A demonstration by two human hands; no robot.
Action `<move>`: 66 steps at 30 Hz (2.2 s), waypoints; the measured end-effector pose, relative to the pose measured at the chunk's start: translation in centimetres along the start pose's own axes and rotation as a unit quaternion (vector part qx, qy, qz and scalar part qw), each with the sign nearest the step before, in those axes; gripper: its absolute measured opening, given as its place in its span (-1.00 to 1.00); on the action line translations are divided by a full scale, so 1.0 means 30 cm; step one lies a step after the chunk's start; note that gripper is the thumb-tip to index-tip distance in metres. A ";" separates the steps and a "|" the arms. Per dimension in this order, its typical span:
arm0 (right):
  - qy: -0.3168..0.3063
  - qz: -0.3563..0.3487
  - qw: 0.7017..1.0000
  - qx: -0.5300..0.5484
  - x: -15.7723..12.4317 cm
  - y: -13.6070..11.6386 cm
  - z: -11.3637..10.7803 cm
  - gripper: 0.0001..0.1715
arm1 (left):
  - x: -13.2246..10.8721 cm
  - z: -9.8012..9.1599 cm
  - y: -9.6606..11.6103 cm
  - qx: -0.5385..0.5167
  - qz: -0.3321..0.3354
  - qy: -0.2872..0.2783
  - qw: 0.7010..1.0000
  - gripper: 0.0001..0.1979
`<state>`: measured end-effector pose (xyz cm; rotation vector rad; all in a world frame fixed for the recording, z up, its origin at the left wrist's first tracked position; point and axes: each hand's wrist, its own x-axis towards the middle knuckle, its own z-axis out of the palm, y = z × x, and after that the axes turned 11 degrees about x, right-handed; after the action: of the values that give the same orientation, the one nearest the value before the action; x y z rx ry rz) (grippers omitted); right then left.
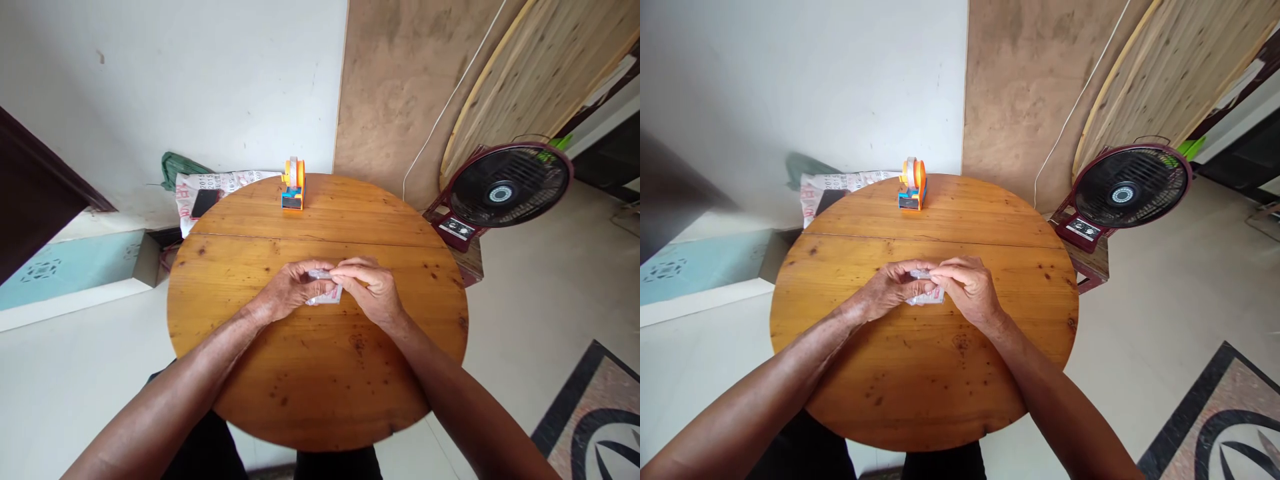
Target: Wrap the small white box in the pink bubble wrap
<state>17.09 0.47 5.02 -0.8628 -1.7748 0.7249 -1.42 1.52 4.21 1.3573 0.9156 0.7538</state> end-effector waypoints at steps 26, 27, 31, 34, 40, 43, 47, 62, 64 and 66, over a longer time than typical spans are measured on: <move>0.018 -0.073 0.990 -0.121 -0.032 0.001 -0.028 -0.26 | 0.041 -0.040 -0.036 -0.147 0.003 0.011 0.989 -0.52; 0.004 -0.052 0.992 -0.114 -0.026 0.006 -0.027 -0.19 | 0.040 -0.037 -0.038 -0.142 0.003 0.007 0.990 -0.52; -0.036 -0.032 0.991 -0.121 -0.018 0.030 -0.007 -0.18 | 0.038 -0.024 -0.047 -0.113 0.002 -0.008 0.994 -0.52; -0.031 -0.061 0.988 -0.140 -0.025 0.052 0.008 -0.39 | 0.033 -0.024 -0.037 -0.042 0.002 -0.010 0.999 -0.49; -0.053 0.004 0.991 -0.125 -0.030 0.089 0.015 -0.54 | 0.029 -0.045 -0.016 0.118 0.033 0.126 0.984 -0.41; -0.069 0.039 0.989 -0.128 -0.024 0.094 0.012 -0.56 | 0.038 -0.039 -0.028 0.133 0.017 0.136 0.982 -0.38; -0.083 0.011 0.987 -0.140 -0.015 0.093 0.010 -0.58 | 0.051 -0.016 -0.046 0.163 -0.005 0.149 0.975 -0.28; 0.047 0.181 0.968 0.166 0.019 0.160 -0.060 -0.43 | 0.080 -0.093 -0.066 0.043 0.002 0.180 0.983 -0.51; 0.191 0.219 0.943 0.164 0.031 0.210 -0.085 -0.51 | 0.096 -0.116 -0.067 0.012 0.004 0.276 0.961 -0.64; 0.268 0.229 0.924 0.148 0.037 0.260 -0.099 -0.53 | 0.114 -0.144 -0.072 -0.004 0.003 0.366 0.931 -0.71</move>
<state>21.37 6.07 0.37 -1.1494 -0.9542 0.9205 -3.76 6.37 1.75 1.0675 1.4822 1.3070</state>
